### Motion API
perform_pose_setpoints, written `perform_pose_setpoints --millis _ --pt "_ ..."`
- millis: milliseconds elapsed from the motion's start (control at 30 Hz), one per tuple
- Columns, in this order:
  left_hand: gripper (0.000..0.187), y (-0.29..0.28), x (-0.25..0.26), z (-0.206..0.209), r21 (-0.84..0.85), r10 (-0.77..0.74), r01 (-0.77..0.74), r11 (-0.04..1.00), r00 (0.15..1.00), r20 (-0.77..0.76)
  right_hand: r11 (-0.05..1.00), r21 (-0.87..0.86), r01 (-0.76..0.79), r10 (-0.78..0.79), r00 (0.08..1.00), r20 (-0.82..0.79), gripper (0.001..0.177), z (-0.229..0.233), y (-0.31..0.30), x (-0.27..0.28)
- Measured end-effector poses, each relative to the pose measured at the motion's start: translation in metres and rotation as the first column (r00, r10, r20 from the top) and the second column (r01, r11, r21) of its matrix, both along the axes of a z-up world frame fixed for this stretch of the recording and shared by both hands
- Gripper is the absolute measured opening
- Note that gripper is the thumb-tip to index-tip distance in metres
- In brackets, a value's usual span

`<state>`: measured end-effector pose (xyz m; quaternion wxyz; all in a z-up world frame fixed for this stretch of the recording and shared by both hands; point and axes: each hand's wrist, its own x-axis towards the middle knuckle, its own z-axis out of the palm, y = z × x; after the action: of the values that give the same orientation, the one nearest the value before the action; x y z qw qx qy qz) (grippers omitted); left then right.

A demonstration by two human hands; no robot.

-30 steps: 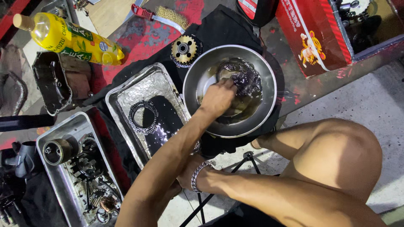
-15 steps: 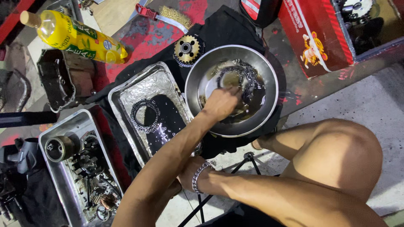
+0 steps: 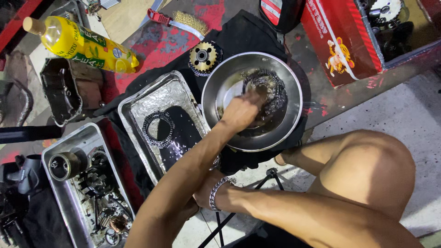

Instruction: The person scrubs a dark circular mechanical part with a toothbrush in a metal tray filled with liquid. They dip the part into a separate bowl of liquid and continue scrubbing.

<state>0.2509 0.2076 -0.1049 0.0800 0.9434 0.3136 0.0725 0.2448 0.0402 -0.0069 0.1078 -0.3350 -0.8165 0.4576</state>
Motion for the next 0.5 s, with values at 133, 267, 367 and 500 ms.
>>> perform_pose_setpoints --millis 133,267,367,500 --pt "0.032 -0.003 0.001 0.0 -0.07 -0.001 0.003 0.998 1.0 0.021 0.993 -0.097 -0.068 0.075 0.995 0.071 0.031 0.001 -0.003 0.002" --pt "0.037 -0.004 0.001 0.006 -0.028 0.143 -0.143 0.989 0.989 0.025 0.994 -0.085 -0.064 0.068 0.997 0.043 0.031 0.003 0.0 0.0" --pt "0.031 -0.009 0.009 0.017 -0.073 -0.008 -0.001 0.997 0.993 -0.121 0.985 -0.121 -0.123 0.138 0.983 0.124 0.03 0.002 0.0 0.004" --pt "0.018 -0.014 0.002 0.049 -0.035 0.164 -0.16 0.987 0.962 0.218 0.997 0.05 -0.052 0.054 0.998 -0.027 0.03 0.003 -0.003 0.002"
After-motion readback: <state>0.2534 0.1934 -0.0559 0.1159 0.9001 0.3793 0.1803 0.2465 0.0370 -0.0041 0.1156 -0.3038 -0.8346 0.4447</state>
